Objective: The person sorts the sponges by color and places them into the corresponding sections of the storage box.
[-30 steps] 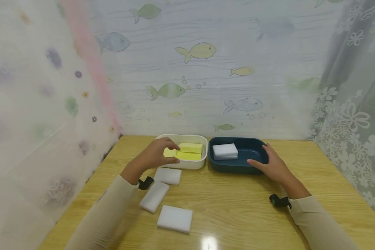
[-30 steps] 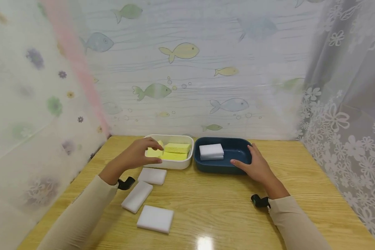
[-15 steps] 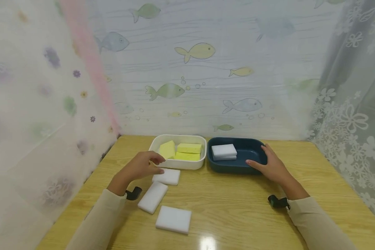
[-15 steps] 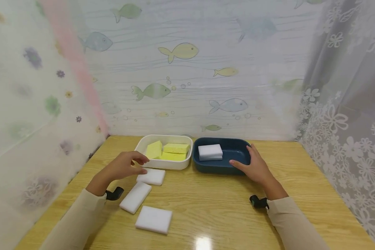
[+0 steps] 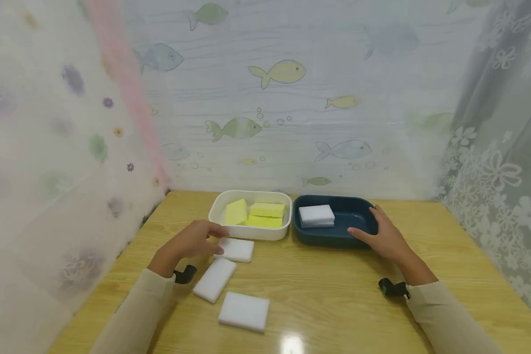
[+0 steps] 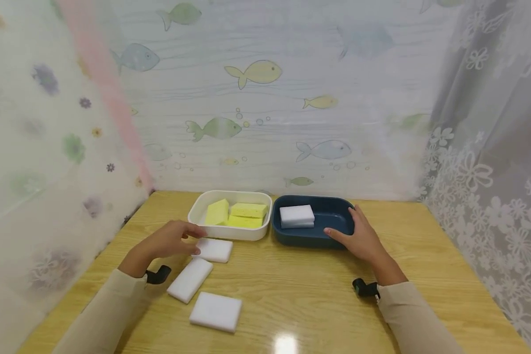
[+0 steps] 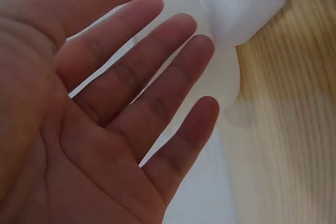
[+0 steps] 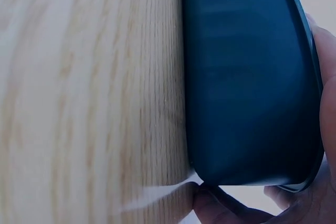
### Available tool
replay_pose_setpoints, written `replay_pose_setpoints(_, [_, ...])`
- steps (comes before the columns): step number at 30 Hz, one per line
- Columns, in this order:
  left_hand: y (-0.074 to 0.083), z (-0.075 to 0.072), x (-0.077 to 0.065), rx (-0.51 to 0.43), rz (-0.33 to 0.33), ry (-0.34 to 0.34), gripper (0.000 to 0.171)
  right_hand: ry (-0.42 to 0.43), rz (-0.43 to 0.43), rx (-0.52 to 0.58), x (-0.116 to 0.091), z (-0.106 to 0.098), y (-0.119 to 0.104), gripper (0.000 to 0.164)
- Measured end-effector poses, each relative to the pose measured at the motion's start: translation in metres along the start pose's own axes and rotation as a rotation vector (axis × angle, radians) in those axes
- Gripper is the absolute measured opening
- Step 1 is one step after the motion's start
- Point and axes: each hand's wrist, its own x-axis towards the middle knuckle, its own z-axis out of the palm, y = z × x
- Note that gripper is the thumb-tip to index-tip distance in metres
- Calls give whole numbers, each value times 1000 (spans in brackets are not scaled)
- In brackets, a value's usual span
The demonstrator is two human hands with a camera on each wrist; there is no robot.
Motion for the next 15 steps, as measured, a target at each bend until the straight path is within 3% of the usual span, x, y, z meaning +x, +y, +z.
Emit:
replay_pose_setpoints(6, [0, 2, 1, 32, 5, -31, 40, 10, 8, 4, -2, 2, 0, 116])
replay_pose_setpoints(15, [-2, 3, -3, 93, 30, -9, 41, 18, -7, -7, -4, 4, -4, 114])
